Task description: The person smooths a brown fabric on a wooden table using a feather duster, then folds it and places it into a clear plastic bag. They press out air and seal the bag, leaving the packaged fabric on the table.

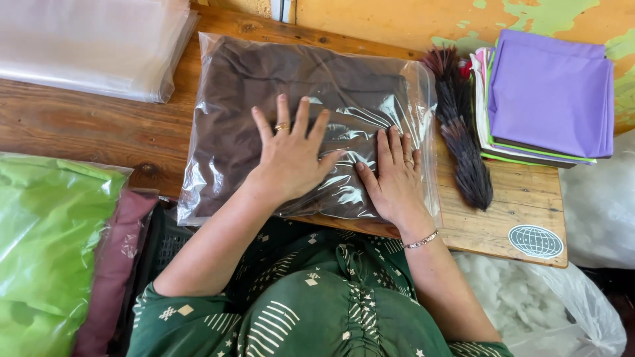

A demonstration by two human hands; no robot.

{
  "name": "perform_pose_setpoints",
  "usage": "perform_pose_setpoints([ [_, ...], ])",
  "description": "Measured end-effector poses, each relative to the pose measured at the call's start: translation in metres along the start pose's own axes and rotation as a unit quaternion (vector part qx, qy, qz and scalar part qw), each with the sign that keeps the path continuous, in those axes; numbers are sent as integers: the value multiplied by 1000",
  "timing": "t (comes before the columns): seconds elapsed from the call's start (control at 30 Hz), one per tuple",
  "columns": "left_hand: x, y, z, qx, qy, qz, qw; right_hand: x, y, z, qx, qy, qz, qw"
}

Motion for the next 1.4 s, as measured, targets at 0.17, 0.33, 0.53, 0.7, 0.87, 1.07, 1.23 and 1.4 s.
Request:
perform_pose_setpoints([
  [0.17,22,-8,-26,3,-41,61,997,-4,0,-10,-15,-2,-2,1000],
  [0.33,26,-9,-24,12,-47,86,995,-3,-2,-9,-24,0,7,1000],
  [0.53,32,-7,-21,11,1,66,998,-10,-3,-10,-9,13,-3,1000],
  [0.7,31,-7,-17,20,13,62,998,-63,4,-37,-14,-34,12,999],
  [0.87,31,-5,-14,30,45,111,992,-69,52,-77,-43,-64,13,997],
  [1.07,27,-6,-15,28,61,161,985,-5,96,-58,4,-107,-42,993],
  [1.23,17,-3,-14,39,34,146,988,7,96,-51,14,-113,-47,992],
  [1.4,0,-10,-8,62,12,47,997,18,105,-48,-14,-114,-9,993],
])
Point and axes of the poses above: each hand's wrist, its own y-axis towards the middle knuckle, its own x-axis out of the palm, z = x × y, the point moved 9 cm from there along y, towards the middle knuckle, and after that the axes turned 4 degrees about z, right-handed, at the moved point
